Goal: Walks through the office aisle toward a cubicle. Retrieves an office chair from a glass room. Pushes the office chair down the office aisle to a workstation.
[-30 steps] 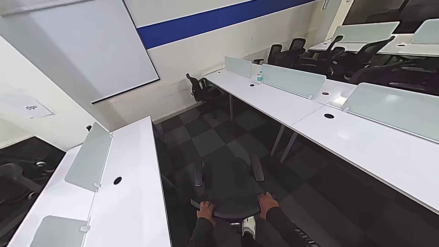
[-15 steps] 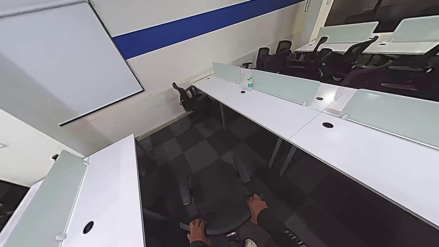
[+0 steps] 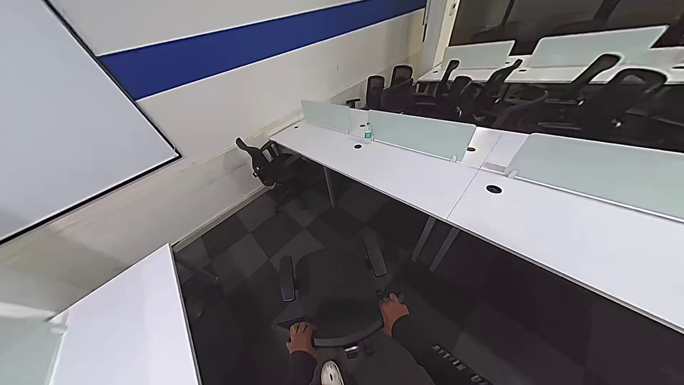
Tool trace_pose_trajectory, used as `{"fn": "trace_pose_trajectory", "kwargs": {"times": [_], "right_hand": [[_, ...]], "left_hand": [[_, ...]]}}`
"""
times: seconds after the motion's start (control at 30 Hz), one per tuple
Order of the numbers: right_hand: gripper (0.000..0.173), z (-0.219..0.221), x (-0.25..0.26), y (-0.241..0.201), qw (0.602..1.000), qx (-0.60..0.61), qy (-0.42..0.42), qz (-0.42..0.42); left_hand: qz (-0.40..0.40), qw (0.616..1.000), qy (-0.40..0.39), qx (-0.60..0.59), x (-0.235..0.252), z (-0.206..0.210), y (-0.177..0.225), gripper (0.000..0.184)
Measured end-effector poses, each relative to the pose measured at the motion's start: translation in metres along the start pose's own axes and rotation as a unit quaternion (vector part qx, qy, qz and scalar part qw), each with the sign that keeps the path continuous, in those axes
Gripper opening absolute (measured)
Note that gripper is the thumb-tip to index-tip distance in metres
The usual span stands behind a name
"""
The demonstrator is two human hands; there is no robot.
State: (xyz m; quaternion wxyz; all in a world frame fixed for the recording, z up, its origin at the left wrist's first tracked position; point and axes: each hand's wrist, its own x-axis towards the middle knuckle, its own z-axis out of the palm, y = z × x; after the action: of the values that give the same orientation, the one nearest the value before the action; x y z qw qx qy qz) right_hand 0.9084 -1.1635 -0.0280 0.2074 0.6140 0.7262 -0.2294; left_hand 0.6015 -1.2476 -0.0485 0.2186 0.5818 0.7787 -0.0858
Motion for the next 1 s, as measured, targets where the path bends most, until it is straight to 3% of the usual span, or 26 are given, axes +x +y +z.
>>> {"fn": "trace_pose_trajectory", "kwargs": {"times": [0.27,0.47,0.67,1.0], "right_hand": [[0.062,-0.023,0.037,-0.051,0.996,0.044,0.005,0.077],[0.069,-0.039,0.063,-0.075,0.992,0.045,0.006,0.116],[0.075,-0.075,0.109,-0.074,0.984,0.082,0.020,0.158],[0.072,-0.154,0.217,-0.055,0.972,0.134,0.013,0.192]], "left_hand": [[0.075,0.990,-0.077,0.095,0.112,-0.071,-0.020,0.076],[0.108,0.982,-0.082,0.130,0.182,-0.099,-0.021,0.078],[0.148,0.979,-0.075,0.123,0.253,-0.136,0.005,0.078],[0.197,0.967,-0.058,0.149,0.409,-0.202,0.073,0.075]]}}
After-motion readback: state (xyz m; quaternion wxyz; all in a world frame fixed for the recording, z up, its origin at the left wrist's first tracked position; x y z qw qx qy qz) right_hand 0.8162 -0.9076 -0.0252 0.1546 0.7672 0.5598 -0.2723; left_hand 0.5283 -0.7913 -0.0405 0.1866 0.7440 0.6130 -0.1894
